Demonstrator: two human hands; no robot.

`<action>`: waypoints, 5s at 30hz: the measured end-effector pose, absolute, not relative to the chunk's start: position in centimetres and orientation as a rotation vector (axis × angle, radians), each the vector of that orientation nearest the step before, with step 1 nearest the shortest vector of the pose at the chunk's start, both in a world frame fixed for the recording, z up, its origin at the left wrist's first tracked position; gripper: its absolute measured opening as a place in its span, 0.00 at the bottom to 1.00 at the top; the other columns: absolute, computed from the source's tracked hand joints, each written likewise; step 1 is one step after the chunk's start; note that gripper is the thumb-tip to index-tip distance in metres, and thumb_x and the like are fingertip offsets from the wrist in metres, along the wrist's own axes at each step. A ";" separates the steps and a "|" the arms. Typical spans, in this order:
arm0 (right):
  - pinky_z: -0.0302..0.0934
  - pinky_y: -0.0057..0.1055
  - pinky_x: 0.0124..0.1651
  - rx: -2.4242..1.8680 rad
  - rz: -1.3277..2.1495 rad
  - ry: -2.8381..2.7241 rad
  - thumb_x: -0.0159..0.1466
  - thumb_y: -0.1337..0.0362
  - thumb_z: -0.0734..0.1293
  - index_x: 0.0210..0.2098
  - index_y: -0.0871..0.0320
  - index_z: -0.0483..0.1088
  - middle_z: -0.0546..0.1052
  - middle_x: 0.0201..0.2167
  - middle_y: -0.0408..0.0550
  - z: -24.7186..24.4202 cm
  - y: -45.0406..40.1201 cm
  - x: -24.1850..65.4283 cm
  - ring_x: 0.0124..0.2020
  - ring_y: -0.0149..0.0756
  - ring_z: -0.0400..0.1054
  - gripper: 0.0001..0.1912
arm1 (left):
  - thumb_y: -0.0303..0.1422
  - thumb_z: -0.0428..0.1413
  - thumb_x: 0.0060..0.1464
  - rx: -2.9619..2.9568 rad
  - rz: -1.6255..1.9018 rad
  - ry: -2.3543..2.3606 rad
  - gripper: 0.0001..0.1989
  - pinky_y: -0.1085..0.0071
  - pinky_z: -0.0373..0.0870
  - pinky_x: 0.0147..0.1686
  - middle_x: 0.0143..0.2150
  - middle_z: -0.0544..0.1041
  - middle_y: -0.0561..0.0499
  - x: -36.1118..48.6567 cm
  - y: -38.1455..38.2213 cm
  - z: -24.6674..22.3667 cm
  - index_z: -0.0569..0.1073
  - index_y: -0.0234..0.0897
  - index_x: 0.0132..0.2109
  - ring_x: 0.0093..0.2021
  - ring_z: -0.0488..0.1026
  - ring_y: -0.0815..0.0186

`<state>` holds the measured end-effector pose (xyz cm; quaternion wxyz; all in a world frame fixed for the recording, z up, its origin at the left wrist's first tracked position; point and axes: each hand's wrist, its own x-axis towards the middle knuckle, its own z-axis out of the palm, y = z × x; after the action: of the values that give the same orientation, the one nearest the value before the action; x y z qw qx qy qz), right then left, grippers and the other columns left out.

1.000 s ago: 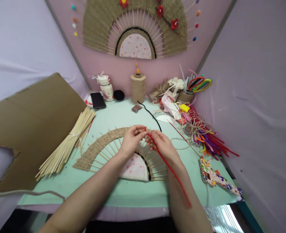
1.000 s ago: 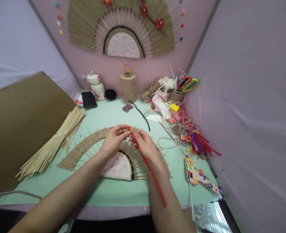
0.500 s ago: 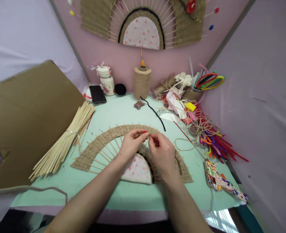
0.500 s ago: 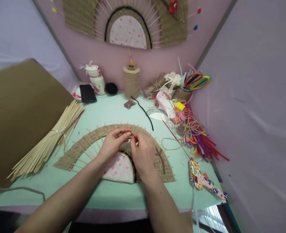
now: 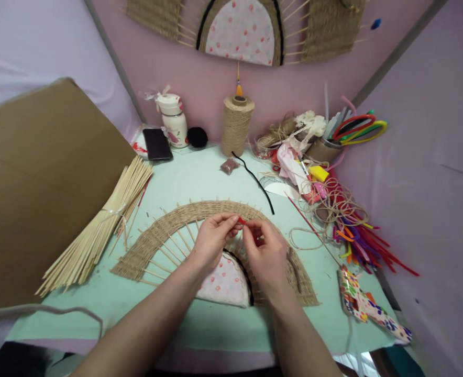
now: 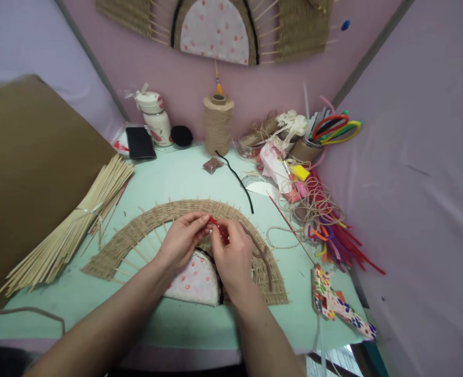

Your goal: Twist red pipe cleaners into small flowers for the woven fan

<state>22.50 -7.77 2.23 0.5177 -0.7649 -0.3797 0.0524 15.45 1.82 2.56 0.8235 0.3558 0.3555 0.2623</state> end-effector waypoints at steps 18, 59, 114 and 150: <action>0.62 0.32 0.39 -1.639 0.552 -0.543 0.58 0.58 0.68 0.37 0.56 0.72 0.77 0.36 0.48 2.0 -7.5 23.2 0.37 0.37 0.69 0.10 | 0.41 0.65 0.42 1.146 0.569 0.829 0.14 0.74 0.59 0.25 0.22 0.71 0.54 14.9 2.1 1.5 0.76 0.34 0.29 0.24 0.64 0.71; 0.50 0.24 0.23 -1.308 0.940 -0.280 0.53 0.57 0.72 0.28 0.57 0.70 0.69 0.23 0.39 1.5 -7.0 23.9 0.21 0.26 0.56 0.11 | 0.33 0.67 0.40 0.991 0.425 0.673 0.15 0.73 0.71 0.34 0.35 0.76 0.52 14.6 1.4 1.8 0.73 0.35 0.37 0.32 0.74 0.71; 0.51 0.27 0.27 -1.569 0.812 -0.478 0.54 0.55 0.71 0.29 0.59 0.72 0.68 0.20 0.39 1.5 -7.6 24.8 0.22 0.28 0.56 0.13 | 0.35 0.64 0.43 1.063 0.487 0.710 0.10 0.74 0.64 0.32 0.30 0.76 0.51 14.6 1.9 1.8 0.77 0.33 0.32 0.29 0.68 0.72; 0.48 0.27 0.24 -1.638 0.844 -0.503 0.52 0.57 0.69 0.24 0.58 0.70 0.66 0.17 0.38 0.6 -8.1 25.8 0.19 0.27 0.53 0.10 | 0.34 0.52 0.59 2.183 0.688 0.542 0.09 0.67 0.64 0.41 0.35 0.75 0.47 13.5 2.3 1.6 0.77 0.41 0.36 0.38 0.70 0.62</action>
<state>25.82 -8.10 0.63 0.5776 -0.7001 -0.2150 0.3606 13.51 2.31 1.57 0.3845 0.8568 0.2128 0.2699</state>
